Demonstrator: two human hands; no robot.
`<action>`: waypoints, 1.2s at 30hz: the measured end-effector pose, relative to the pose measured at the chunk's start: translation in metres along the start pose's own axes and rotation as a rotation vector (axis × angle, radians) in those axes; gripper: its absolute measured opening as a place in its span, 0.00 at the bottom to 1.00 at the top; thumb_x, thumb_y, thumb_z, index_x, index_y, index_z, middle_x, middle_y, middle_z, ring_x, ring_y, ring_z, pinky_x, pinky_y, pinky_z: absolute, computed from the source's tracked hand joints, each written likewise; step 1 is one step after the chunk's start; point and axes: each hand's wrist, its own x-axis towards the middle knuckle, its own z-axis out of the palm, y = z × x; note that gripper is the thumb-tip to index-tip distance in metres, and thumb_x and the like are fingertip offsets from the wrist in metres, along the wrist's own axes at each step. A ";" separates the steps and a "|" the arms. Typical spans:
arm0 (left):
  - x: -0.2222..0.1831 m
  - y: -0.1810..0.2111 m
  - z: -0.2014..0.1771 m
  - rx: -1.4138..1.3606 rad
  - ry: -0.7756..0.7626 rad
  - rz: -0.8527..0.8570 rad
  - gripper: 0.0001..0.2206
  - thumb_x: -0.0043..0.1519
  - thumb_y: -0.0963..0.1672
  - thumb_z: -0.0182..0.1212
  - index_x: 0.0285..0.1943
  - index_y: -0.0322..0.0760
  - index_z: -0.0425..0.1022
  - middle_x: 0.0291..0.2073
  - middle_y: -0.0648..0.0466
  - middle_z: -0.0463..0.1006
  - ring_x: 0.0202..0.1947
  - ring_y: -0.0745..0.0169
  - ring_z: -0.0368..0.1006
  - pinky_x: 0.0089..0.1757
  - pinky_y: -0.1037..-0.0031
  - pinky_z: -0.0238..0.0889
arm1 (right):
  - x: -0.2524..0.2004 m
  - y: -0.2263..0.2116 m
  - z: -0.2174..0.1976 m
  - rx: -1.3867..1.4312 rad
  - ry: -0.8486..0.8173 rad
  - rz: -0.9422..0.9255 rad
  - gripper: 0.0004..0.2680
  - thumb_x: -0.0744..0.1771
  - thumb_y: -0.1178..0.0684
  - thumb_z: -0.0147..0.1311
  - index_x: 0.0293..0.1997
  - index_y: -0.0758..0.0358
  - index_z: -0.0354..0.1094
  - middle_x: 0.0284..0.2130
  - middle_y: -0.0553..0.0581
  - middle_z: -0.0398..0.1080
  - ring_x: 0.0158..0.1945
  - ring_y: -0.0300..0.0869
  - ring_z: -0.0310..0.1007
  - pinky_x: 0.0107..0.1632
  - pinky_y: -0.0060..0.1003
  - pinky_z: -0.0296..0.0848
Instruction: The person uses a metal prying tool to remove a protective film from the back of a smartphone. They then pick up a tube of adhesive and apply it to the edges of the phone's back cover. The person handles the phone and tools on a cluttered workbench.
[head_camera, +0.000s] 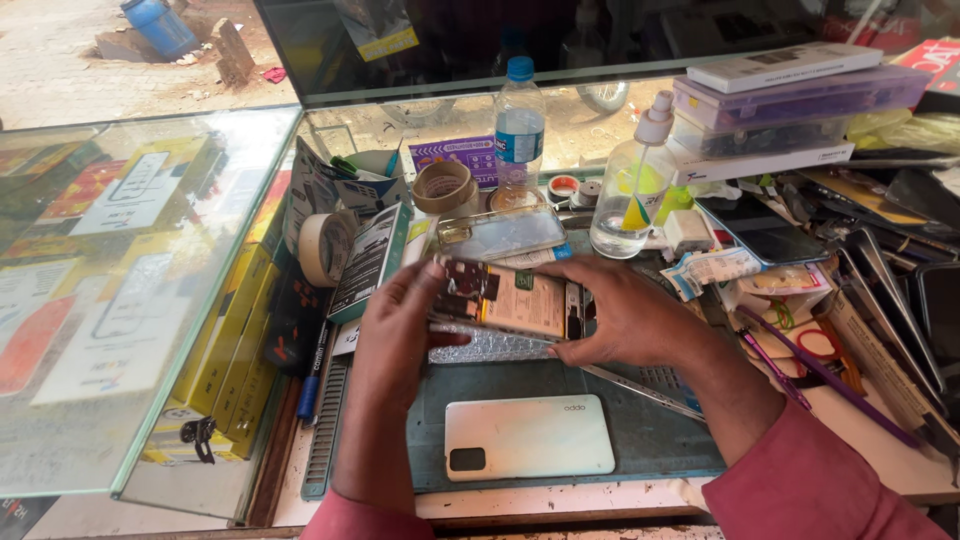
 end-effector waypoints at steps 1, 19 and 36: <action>-0.001 0.000 -0.002 0.091 -0.015 -0.029 0.22 0.65 0.49 0.57 0.63 0.30 0.74 0.37 0.50 0.84 0.32 0.66 0.81 0.27 0.74 0.75 | 0.001 0.004 0.002 -0.004 -0.025 0.001 0.34 0.52 0.47 0.75 0.64 0.58 0.63 0.56 0.60 0.70 0.59 0.50 0.72 0.62 0.43 0.67; -0.010 -0.023 0.006 1.264 0.213 0.133 0.16 0.59 0.48 0.65 0.45 0.30 0.79 0.43 0.37 0.78 0.45 0.35 0.76 0.49 0.53 0.68 | 0.013 0.031 0.023 -0.076 -0.158 -0.078 0.36 0.57 0.45 0.72 0.71 0.58 0.55 0.62 0.59 0.62 0.68 0.51 0.60 0.68 0.43 0.59; -0.019 -0.005 0.016 1.172 0.285 0.441 0.13 0.57 0.44 0.66 0.50 0.36 0.81 0.42 0.45 0.81 0.40 0.43 0.79 0.42 0.57 0.71 | 0.006 0.026 0.006 -0.146 0.024 -0.147 0.24 0.60 0.41 0.69 0.60 0.55 0.72 0.57 0.59 0.71 0.62 0.51 0.68 0.63 0.46 0.65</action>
